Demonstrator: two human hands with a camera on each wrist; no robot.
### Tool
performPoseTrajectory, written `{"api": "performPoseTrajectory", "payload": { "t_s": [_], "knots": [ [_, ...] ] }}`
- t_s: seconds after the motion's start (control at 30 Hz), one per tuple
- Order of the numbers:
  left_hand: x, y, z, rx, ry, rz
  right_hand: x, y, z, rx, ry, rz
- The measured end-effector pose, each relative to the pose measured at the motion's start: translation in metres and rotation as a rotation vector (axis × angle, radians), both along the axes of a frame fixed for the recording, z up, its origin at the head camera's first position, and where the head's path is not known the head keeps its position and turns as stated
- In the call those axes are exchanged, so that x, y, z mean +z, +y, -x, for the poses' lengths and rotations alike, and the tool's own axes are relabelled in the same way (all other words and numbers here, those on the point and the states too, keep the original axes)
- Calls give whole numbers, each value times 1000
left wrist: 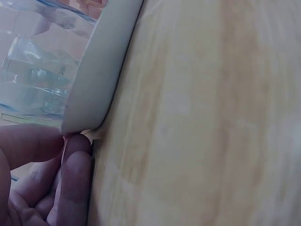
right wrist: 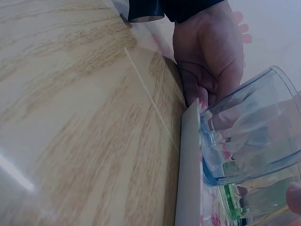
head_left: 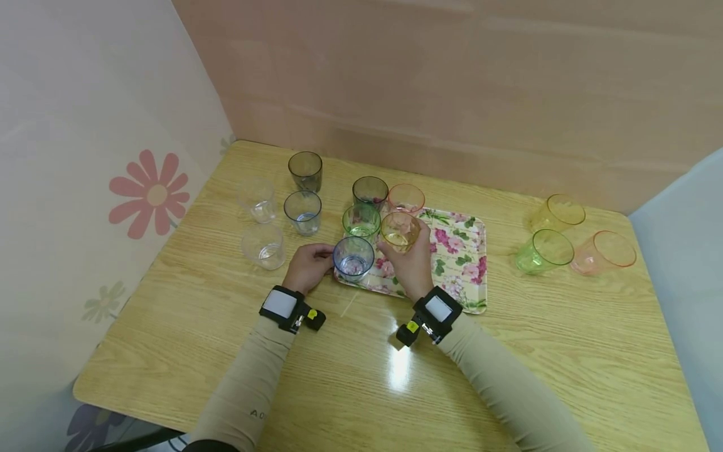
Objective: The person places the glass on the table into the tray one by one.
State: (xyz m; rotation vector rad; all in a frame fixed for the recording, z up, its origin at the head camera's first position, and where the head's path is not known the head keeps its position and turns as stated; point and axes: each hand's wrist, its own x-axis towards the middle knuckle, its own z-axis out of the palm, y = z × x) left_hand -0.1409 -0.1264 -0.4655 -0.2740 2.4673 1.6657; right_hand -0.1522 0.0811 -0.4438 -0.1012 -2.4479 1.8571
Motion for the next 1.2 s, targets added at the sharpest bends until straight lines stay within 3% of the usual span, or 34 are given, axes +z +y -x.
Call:
{"api": "performPoseTrajectory", "payload": {
  "t_s": [0.2,0.43,0.6,0.73,0.97,1.2],
  "knots": [
    [2,1,0,-1,-1,-4,2,-1,0,5,24,3],
    [2,1,0,-6,7,-4,34,-7,-14,9,39,-5],
    [2,1,0,2,-10,-11,40,-8,-17,9,22,-19],
    [2,1,-1,7,-21,-13,35,-7,-15,10,28,-18],
    [2,1,-1,6,-21,-26,4,-1,-2,4,24,-19],
    [1,0,-1,-3,-19,-33,-3,0,-1,-19,18,-60]
  ]
}}
